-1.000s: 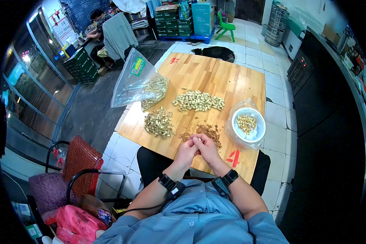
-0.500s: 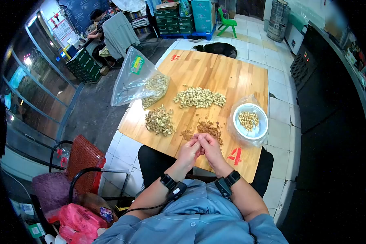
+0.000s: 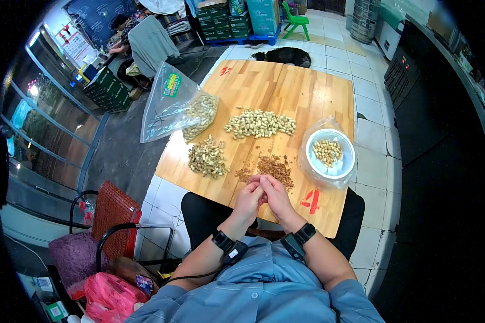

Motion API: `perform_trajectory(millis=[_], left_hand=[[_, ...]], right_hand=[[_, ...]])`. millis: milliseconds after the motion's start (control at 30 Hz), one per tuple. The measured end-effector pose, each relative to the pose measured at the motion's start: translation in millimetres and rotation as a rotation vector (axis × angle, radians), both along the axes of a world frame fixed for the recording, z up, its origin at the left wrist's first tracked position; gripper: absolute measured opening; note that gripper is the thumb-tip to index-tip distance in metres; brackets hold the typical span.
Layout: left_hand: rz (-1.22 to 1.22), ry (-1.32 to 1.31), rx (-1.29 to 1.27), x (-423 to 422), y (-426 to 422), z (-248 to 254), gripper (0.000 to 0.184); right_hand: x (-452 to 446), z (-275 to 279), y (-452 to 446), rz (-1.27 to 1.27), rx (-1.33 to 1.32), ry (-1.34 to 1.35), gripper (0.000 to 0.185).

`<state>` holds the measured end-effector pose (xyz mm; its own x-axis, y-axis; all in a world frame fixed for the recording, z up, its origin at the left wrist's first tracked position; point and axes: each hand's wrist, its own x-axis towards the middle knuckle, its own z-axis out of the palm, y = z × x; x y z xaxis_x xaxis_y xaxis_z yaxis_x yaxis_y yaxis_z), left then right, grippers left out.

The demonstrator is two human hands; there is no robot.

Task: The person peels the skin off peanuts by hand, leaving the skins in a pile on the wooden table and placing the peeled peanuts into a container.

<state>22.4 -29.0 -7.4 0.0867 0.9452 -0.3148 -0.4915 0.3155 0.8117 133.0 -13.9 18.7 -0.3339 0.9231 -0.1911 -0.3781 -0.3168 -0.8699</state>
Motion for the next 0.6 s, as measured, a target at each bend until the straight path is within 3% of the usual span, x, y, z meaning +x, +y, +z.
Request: perform_trajectory(millis=[167, 600], left_hand=[[-0.029, -0.161, -0.087, -1, 6, 3, 0.017], [-0.056, -0.047, -0.045, -2, 9, -5, 0.022]], right_hand=[[4, 0, 6, 0.001, -0.043, -0.026, 0.035], [-6, 1, 7, -0.073, -0.022, -0.005, 0.032]])
